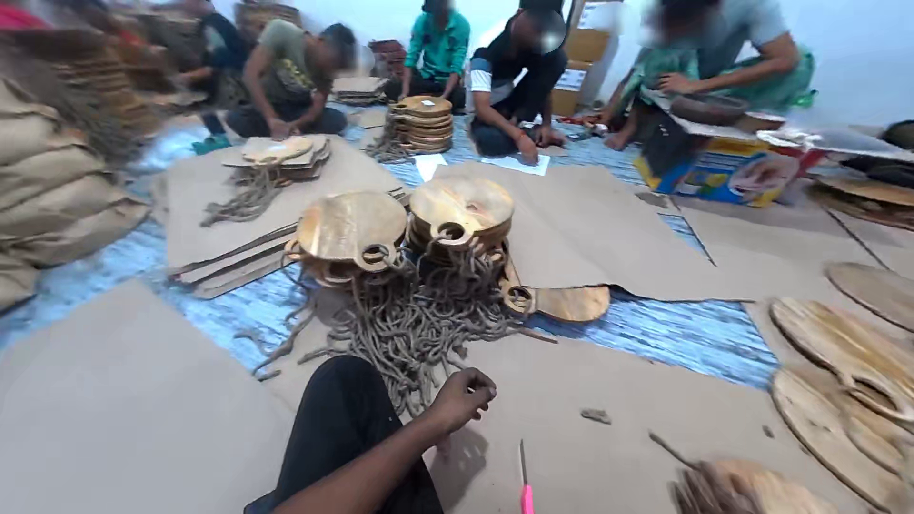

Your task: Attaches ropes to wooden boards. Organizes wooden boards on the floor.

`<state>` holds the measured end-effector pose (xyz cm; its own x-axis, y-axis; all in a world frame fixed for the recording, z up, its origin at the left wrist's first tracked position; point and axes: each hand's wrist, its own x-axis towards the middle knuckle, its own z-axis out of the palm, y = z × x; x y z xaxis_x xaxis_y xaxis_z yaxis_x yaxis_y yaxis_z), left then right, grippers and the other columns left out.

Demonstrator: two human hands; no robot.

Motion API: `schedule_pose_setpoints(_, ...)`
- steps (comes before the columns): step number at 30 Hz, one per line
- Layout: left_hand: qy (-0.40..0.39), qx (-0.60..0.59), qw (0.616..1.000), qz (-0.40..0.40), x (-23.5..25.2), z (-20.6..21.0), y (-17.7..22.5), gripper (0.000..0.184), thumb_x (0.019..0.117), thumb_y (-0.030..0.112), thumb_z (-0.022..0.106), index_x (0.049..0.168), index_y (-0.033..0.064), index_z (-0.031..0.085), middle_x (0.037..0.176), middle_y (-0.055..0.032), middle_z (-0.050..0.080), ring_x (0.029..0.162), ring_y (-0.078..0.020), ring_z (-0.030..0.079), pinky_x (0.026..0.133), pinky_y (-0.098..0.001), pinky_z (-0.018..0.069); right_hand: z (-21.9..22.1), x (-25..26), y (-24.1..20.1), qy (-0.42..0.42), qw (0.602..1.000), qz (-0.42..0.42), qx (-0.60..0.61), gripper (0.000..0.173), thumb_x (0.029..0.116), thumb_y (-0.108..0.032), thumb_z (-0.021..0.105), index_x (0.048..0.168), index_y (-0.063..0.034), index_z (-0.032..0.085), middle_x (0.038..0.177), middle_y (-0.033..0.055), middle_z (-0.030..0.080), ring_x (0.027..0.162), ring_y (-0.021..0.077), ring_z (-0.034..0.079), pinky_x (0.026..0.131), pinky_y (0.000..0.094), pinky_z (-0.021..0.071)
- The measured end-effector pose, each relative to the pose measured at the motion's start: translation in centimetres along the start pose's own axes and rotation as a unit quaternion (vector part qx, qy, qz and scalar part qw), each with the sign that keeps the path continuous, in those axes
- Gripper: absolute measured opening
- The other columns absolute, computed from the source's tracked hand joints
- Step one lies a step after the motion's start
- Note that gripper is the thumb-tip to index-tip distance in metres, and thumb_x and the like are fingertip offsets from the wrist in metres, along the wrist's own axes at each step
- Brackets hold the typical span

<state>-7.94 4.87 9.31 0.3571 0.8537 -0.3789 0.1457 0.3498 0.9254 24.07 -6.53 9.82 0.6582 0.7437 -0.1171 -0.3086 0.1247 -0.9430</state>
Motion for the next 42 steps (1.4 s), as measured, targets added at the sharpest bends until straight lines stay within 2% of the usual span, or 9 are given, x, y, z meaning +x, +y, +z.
schedule_pose_setpoints(3, 0.120, -0.119, 0.985, 0.021, 0.8, -3.2, 3.6, 0.029, 0.1077, 0.015, 0.052, 0.131, -0.0023, 0.057, 0.115, -0.0142, 0.067, 0.089, -0.0180, 0.068, 0.077, -0.0340, 0.0578, 3.7, -1.2, 6.2, -0.169, 0.944, -0.002, -0.284, 0.040, 0.1064, -0.012, 0.044, 0.137, 0.0128, 0.046, 0.114, 0.0164, 0.068, 0.091, 0.0172, 0.070, 0.079, 0.0351, 0.0599)
schedule_pose_setpoints(6, 0.289, -0.241, 0.926, 0.036, 2.0, -8.0, 7.5, 0.032, 0.1105, 0.018, 0.046, 0.136, -0.0009, 0.049, 0.107, -0.0133, 0.062, 0.082, -0.0177, 0.062, 0.074, -0.0331, 0.0535, 4.9, -2.8, 9.4, -0.323, 0.808, -0.054, -0.490, 0.031, 0.1014, -0.017, 0.059, 0.120, 0.0053, 0.069, 0.103, 0.0199, 0.075, 0.091, 0.0305, 0.074, 0.086, 0.0504, 0.0591)
schedule_pose_setpoints(11, 0.472, -0.317, 0.821, 0.050, 5.6, -17.6, 7.4, 0.066, 0.1057, 0.039, 0.058, 0.152, -0.0027, 0.036, 0.149, -0.0278, 0.047, 0.130, -0.0391, 0.052, 0.106, -0.0540, 0.0452, 4.4, -2.6, 10.8, -0.332, 0.819, -0.008, -0.467, 0.029, 0.1008, -0.017, 0.060, 0.117, 0.0054, 0.069, 0.099, 0.0173, 0.075, 0.084, 0.0263, 0.073, 0.082, 0.0459, 0.0600)
schedule_pose_setpoints(22, 0.457, -0.405, 0.778, 0.149, 8.1, -17.6, 6.9, 0.040, 0.0989, 0.012, 0.064, 0.136, -0.0002, 0.052, 0.118, -0.0179, 0.064, 0.098, -0.0247, 0.064, 0.084, -0.0399, 0.0548, 3.7, -2.3, 10.4, -0.299, 0.828, 0.034, -0.472, 0.029, 0.1011, -0.016, 0.059, 0.119, 0.0052, 0.067, 0.099, 0.0165, 0.074, 0.084, 0.0248, 0.073, 0.080, 0.0439, 0.0599)
schedule_pose_setpoints(26, 0.356, -0.429, 0.811, 0.176, 4.1, -14.1, 8.2, 0.024, 0.1057, 0.019, 0.054, 0.126, 0.0058, 0.057, 0.117, -0.0073, 0.065, 0.100, -0.0153, 0.063, 0.086, -0.0310, 0.0529, 3.8, -2.4, 10.1, -0.286, 0.839, 0.027, -0.462, 0.027, 0.1001, -0.014, 0.060, 0.118, 0.0039, 0.069, 0.097, 0.0148, 0.075, 0.081, 0.0228, 0.073, 0.076, 0.0420, 0.0602)
schedule_pose_setpoints(28, 0.297, -0.454, 0.827, 0.147, 3.2, -12.1, 7.9, 0.014, 0.1062, 0.023, 0.049, 0.104, 0.0129, 0.058, 0.093, -0.0014, 0.067, 0.077, -0.0100, 0.065, 0.067, -0.0257, 0.0563, 4.0, -2.6, 9.8, -0.288, 0.841, 0.029, -0.457, 0.026, 0.1005, -0.014, 0.061, 0.118, 0.0035, 0.069, 0.097, 0.0145, 0.075, 0.082, 0.0223, 0.073, 0.077, 0.0414, 0.0602)
schedule_pose_setpoints(33, 0.167, -0.412, 0.885, 0.139, -1.3, -6.1, 6.8, 0.032, 0.1125, 0.026, 0.039, 0.118, 0.0038, 0.060, 0.099, -0.0091, 0.071, 0.086, -0.0175, 0.070, 0.082, -0.0337, 0.0600, 4.5, -3.4, 9.4, -0.295, 0.865, -0.046, -0.403, 0.029, 0.0984, -0.014, 0.064, 0.120, 0.0052, 0.068, 0.100, 0.0151, 0.075, 0.086, 0.0208, 0.073, 0.079, 0.0391, 0.0609)
schedule_pose_setpoints(39, -0.025, -0.334, 0.934, 0.125, -5.9, 1.8, 0.1, 0.016, 0.1031, 0.011, 0.049, 0.115, 0.0019, 0.056, 0.105, -0.0067, 0.071, 0.098, -0.0195, 0.072, 0.092, -0.0404, 0.0609, 7.1, -6.6, 9.8, -0.289, 0.887, -0.194, -0.303, 0.109, 0.0719, -0.040, 0.085, 0.153, 0.0105, 0.032, 0.155, 0.0277, 0.041, 0.143, 0.0292, 0.043, 0.115, 0.0432, 0.0415)
schedule_pose_setpoints(42, -0.127, -0.200, 0.967, 0.093, -6.5, 3.6, -1.8, 0.026, 0.1019, 0.022, 0.056, 0.117, 0.0029, 0.067, 0.107, 0.0015, 0.071, 0.097, -0.0064, 0.066, 0.090, -0.0301, 0.0557, 7.5, -8.8, 10.2, -0.291, 0.879, -0.173, -0.335, 0.106, 0.0664, -0.022, 0.088, 0.150, 0.0152, 0.034, 0.150, 0.0344, 0.043, 0.140, 0.0389, 0.047, 0.117, 0.0484, 0.0402)
